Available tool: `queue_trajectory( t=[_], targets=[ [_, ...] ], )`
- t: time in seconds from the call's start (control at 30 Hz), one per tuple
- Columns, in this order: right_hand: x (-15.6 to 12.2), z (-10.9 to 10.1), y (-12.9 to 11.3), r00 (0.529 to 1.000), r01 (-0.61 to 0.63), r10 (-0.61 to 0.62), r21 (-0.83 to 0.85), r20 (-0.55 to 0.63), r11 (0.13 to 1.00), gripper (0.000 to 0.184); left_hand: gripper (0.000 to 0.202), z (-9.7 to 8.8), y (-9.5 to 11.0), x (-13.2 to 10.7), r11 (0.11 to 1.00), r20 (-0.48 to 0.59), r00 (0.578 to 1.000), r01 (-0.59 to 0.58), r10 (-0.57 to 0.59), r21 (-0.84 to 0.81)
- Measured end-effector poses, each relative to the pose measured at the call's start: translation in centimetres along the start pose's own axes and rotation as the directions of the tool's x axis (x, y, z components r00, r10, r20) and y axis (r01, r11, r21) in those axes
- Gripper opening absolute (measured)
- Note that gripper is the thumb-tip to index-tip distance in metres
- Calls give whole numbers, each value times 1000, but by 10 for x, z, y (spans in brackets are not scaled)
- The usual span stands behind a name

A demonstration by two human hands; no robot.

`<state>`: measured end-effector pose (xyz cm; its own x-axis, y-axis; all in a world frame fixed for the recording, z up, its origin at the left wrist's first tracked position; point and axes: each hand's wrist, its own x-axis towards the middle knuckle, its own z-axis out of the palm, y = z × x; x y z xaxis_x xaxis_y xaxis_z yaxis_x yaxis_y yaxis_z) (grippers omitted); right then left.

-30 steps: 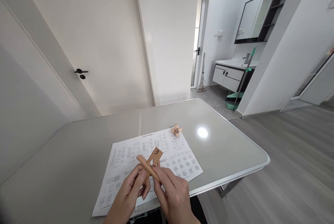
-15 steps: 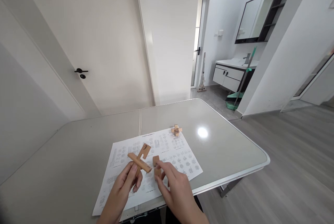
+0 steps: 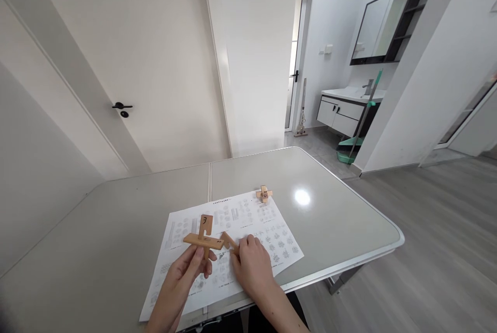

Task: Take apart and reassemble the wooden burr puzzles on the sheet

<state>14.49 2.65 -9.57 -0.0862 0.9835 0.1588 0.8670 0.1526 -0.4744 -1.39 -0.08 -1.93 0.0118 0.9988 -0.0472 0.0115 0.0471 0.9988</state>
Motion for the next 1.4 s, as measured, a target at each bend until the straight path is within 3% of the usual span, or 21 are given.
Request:
queue_trajectory(
  t=[0.1, 0.2, 0.27, 0.33, 0.4, 0.47, 0.63, 1.17, 1.4],
  targets=[
    [1, -3, 5, 1000, 6, -5, 79, -6, 997, 16, 40, -2, 0, -1, 1000, 15, 1000, 2, -1, -20],
    [-2, -18, 13, 999, -19, 27, 371, -18, 929, 26, 39, -5, 0, -3, 997, 35, 999, 33, -30, -74],
    [-6, -36, 14, 1000, -14, 22, 628, -6, 778, 33, 37, -5, -1, -4, 987, 57, 996, 69, -61, -144],
    [-11, -55, 10, 999, -20, -22, 834, 38, 551, 38, 36, -5, 0, -5, 968, 89, 992, 113, -95, -226],
    [-17, -71, 3, 994, -40, -84, 938, 73, 345, 38, 35, -5, 0, -5, 942, 126, 984, 160, -127, -294],
    [-21, -81, -5, 989, -48, -122, 968, 80, 247, 40, 35, -4, 0, -5, 920, 168, 975, 196, -146, -340],
    [-24, -81, -18, 983, -45, -162, 974, 82, 223, 44, 36, -2, 1, -6, 896, 240, 960, 227, -141, -381],
    [-26, -79, -22, 984, -41, -159, 977, 75, 209, 39, 40, 5, 6, -13, 888, 249, 955, 252, -163, -385],
    [-25, -69, -20, 980, -89, -160, 984, 114, 157, 44, 44, 4, 3, -19, 914, 424, 888, 311, -181, -261]
  ],
)
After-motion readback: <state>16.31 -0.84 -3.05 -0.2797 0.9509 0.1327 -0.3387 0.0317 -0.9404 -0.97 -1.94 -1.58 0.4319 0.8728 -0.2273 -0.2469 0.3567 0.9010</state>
